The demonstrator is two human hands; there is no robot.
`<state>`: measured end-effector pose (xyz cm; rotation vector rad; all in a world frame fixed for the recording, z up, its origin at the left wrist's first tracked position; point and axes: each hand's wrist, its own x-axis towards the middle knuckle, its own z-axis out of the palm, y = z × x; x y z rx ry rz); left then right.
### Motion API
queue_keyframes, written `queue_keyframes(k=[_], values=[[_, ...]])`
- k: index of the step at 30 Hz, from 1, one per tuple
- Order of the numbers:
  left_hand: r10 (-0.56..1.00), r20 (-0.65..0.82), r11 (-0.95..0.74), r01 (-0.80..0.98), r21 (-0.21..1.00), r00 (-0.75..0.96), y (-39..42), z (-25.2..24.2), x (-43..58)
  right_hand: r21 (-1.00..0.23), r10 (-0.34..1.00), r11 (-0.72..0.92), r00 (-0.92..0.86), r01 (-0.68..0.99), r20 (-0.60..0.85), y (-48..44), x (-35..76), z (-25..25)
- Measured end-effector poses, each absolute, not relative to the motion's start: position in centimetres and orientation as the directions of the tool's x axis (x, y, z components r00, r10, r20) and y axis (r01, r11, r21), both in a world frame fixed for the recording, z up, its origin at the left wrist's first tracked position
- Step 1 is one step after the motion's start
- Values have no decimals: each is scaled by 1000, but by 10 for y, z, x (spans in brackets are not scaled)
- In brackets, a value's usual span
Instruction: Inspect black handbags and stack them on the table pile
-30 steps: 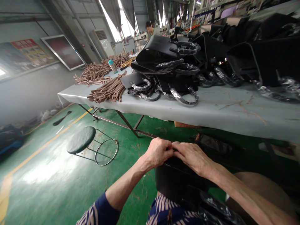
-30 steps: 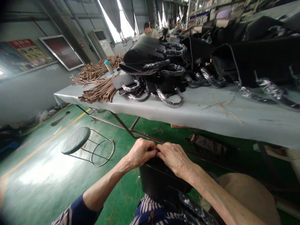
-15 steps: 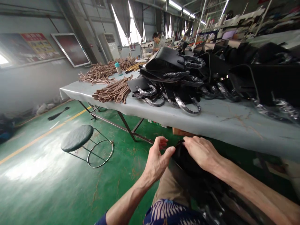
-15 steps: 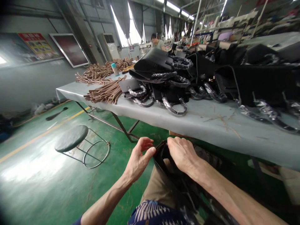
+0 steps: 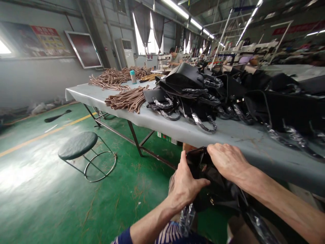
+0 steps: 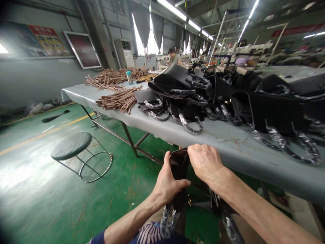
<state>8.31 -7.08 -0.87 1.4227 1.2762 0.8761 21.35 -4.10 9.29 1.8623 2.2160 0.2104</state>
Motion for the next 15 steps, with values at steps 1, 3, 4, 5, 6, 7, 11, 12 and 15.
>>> queue_keyframes(k=[1,3,4,5,6,7,11,12,15], values=[[981,-44,-6,258,966,189,-62,-8,80,264,983,177,-154,948,-105,-41,216,96],[961,42,-103,212,972,273,-43,-3,68,246,979,175,-144,953,-141,-43,223,101],[929,45,-115,171,979,368,-34,1,61,223,977,178,-144,958,-159,-45,228,102],[877,26,-102,133,986,480,-26,7,52,189,974,180,-147,965,-175,-47,232,102],[811,-16,-74,128,989,585,-19,14,43,143,970,188,-160,972,-185,-50,237,100],[741,-69,-51,158,986,668,-15,21,34,88,965,202,-183,975,-190,-54,241,97],[564,-297,-103,422,900,771,-23,39,8,-166,918,290,-323,943,-231,-70,250,65],[554,-337,-119,473,873,761,-30,38,5,-210,906,297,-344,931,-246,-73,250,55],[610,-376,-106,542,834,698,-49,27,2,-272,885,277,-355,921,-302,-77,245,32]])
